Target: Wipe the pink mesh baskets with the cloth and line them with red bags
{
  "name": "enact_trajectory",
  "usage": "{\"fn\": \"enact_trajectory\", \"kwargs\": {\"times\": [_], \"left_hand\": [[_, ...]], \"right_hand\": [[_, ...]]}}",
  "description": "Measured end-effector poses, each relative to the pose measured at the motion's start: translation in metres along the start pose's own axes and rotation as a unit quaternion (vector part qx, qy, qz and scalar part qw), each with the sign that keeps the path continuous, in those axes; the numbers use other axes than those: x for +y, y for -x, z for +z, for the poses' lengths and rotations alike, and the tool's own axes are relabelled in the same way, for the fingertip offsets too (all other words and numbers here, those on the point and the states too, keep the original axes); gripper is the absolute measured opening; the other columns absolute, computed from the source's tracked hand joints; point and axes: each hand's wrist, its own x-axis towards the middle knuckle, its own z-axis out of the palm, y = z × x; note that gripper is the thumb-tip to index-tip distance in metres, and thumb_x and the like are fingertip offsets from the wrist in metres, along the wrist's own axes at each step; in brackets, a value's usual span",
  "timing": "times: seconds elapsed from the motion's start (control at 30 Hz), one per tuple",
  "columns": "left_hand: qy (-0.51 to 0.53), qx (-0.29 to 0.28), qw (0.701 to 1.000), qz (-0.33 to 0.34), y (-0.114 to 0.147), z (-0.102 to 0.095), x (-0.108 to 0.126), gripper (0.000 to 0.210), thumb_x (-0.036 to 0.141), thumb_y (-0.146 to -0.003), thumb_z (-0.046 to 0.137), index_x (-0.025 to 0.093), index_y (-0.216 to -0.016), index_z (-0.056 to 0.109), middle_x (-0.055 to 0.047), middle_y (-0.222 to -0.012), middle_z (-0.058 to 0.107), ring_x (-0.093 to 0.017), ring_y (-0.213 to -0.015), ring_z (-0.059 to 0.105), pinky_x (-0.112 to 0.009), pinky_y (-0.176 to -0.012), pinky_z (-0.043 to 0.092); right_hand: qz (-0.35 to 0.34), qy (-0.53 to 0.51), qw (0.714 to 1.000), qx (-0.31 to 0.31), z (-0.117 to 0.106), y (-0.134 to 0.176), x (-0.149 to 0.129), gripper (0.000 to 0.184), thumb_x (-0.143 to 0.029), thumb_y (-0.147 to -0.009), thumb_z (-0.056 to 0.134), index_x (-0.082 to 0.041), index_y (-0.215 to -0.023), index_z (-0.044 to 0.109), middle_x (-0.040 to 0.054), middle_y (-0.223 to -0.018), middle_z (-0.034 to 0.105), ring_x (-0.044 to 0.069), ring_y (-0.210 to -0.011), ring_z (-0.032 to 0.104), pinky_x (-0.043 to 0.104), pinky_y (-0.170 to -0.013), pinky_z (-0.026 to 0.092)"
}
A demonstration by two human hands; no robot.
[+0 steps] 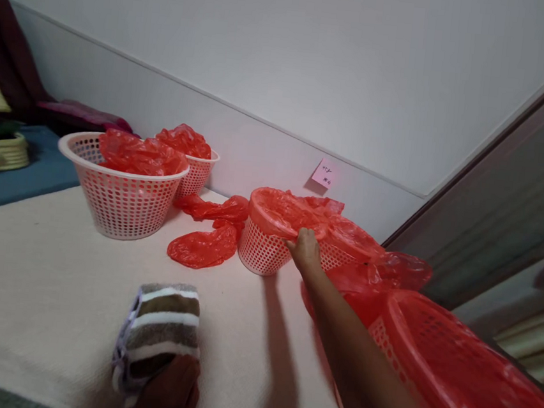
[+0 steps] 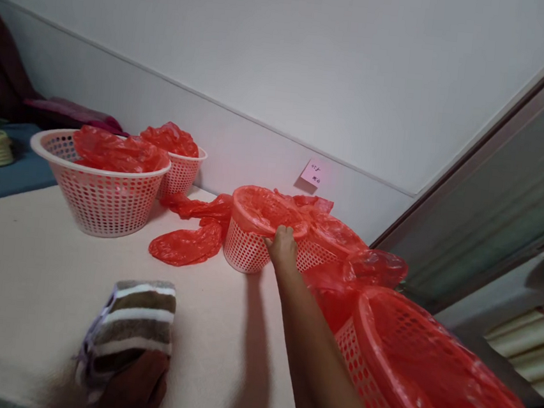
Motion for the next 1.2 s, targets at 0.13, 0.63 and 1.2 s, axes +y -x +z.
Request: {"fn": "enact_trajectory", "kwargs": {"times": [0.13,0.63,1.2], "left_hand": [[0.003,-0.007,1.000,-0.009,-0.002,-0.011,0.002,0.030,0.039,-0.093,0.056,0.025,-0.118,0.061,-0.009,-0.126,0.060,-0.020,-0.104,0.061,-0.040,-0.088,0.054],[0.024,-0.018,0.999,-0.011,-0.011,-0.024,0.016,0.030,0.040,-0.092,0.057,0.025,-0.118,0.061,-0.009,-0.126,0.060,-0.020,-0.104,0.062,-0.041,-0.087,0.055],[0.008,-0.041,0.999,0.001,-0.020,-0.040,0.032,0.030,0.039,-0.092,0.057,0.025,-0.119,0.061,-0.009,-0.128,0.060,-0.021,-0.106,0.061,-0.041,-0.089,0.054]], "right_hand": [[-0.001,-0.003,1.000,0.009,0.006,-0.007,0.003,0.039,-0.044,-0.090,0.063,-0.014,-0.113,0.055,0.0141,-0.115,0.059,0.025,-0.102,0.063,0.031,-0.083,0.047],[-0.052,-0.031,0.998,-0.027,-0.013,-0.001,0.019,0.029,-0.039,-0.084,0.068,-0.014,-0.098,0.065,0.0116,-0.102,0.066,0.022,-0.089,0.063,0.029,-0.075,0.046],[-0.044,-0.057,0.997,0.027,-0.023,0.028,0.025,0.057,-0.028,-0.087,0.064,-0.014,-0.138,0.043,0.0189,-0.136,0.049,0.027,-0.106,0.061,0.036,-0.086,0.049]]}}
